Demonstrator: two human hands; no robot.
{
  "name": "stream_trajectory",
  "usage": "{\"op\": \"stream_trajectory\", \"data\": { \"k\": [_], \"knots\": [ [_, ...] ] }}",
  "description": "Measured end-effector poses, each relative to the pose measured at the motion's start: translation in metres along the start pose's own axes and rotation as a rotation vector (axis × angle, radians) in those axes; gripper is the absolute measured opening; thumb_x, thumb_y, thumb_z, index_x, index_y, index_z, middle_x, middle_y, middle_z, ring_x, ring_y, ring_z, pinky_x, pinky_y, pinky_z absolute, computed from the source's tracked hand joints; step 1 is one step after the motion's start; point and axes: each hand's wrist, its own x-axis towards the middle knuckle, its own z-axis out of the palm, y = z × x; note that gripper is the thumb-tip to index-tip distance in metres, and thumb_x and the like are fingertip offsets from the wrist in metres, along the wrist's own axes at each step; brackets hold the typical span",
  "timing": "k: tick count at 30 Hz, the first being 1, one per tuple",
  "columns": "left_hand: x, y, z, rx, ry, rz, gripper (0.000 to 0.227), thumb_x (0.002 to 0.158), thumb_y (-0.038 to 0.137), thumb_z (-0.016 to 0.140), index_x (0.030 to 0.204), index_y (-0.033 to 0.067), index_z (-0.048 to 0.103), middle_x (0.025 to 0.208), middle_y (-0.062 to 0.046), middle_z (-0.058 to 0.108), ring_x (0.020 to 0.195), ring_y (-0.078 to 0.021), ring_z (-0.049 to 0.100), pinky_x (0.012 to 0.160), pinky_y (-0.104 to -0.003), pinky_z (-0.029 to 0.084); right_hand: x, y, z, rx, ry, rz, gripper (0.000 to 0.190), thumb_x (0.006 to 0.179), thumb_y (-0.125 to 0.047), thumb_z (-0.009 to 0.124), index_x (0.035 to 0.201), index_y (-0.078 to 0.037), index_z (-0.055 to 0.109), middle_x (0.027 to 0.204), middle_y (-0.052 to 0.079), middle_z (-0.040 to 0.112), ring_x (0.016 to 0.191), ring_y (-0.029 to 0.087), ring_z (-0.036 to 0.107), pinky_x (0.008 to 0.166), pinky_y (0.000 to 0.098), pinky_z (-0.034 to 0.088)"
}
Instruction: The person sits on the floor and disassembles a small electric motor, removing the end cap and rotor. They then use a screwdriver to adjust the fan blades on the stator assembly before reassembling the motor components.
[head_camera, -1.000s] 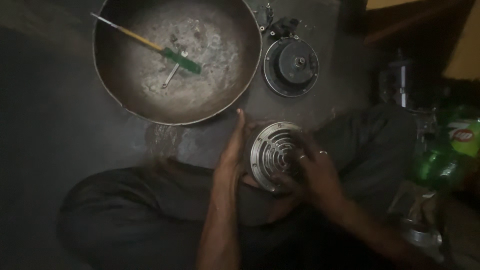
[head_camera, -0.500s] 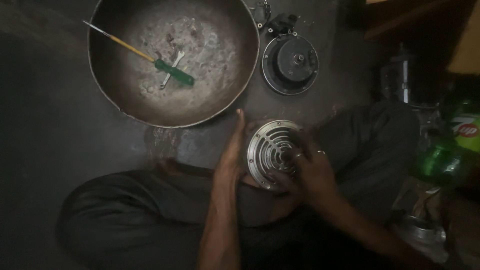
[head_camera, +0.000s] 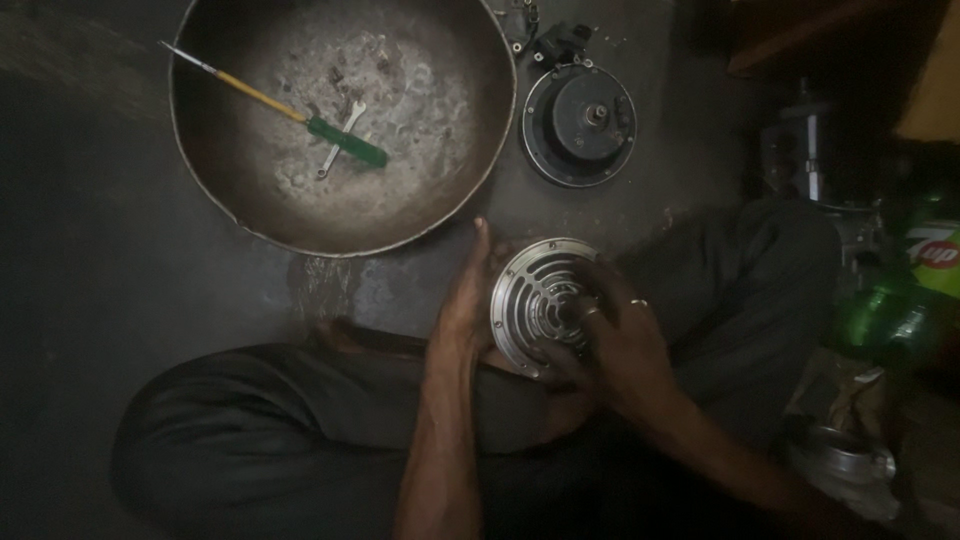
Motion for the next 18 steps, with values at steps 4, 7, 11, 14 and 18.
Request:
{"op": "stream_trajectory", "data": {
  "k": [4,7,11,14,18],
  "knots": [
    [0.0032,-0.0031,-0.0018,0.005,-0.064,0.021,0.103,0.090,0.078,0.033,0.144,-0.0099,0.046,0.139,-0.034,0.060,0.125,-0.0399,0.065,0.099,-0.049,0.059,-0.0024,-0.0017,-0.0006,0.025,0.030,0.008,0.050,0.076,-0.029,0.087,0.110,0.001,0.064,0.139,0.028,0.054,0.120,0.044,0.063,0.091,0.0492,0.058],
    [0.0035,-0.0054,-0.0030,0.038,-0.031,0.010,0.102,0.090,0.078,0.033,0.144,-0.0079,0.046,0.139,-0.032,0.059,0.125,-0.0370,0.065,0.099,-0.047,0.060,-0.0023,-0.0031,-0.0015,0.006,0.028,0.007,0.050,0.075,-0.028,0.087,0.109,0.000,0.064,0.140,0.027,0.053,0.121,0.045,0.063,0.091,0.0502,0.058],
    [0.0035,-0.0042,-0.0014,-0.011,-0.124,0.060,0.102,0.093,0.076,0.034,0.143,-0.0118,0.049,0.137,-0.038,0.060,0.123,-0.0422,0.064,0.098,-0.048,0.058,0.0007,-0.0019,-0.0021,0.008,-0.020,0.034,0.055,0.076,-0.029,0.086,0.115,0.001,0.062,0.140,0.028,0.053,0.117,0.043,0.064,0.087,0.0503,0.059],
    [0.0008,-0.0016,0.0012,0.067,-0.055,0.051,0.098,0.092,0.074,0.033,0.142,-0.0079,0.052,0.137,-0.033,0.063,0.124,-0.0394,0.066,0.099,-0.047,0.060,0.0027,-0.0014,-0.0016,0.018,-0.030,0.043,0.054,0.077,-0.031,0.086,0.115,-0.002,0.062,0.140,0.028,0.052,0.115,0.042,0.065,0.085,0.0491,0.060],
    [0.0010,-0.0028,-0.0009,0.086,-0.050,0.008,0.091,0.093,0.072,0.034,0.141,-0.0041,0.052,0.135,-0.031,0.062,0.122,-0.0385,0.067,0.099,-0.047,0.060,0.0010,-0.0012,-0.0013,-0.066,-0.022,0.016,0.050,0.076,-0.033,0.086,0.111,-0.005,0.065,0.138,0.025,0.054,0.114,0.041,0.066,0.084,0.0500,0.058]
  ]
}}
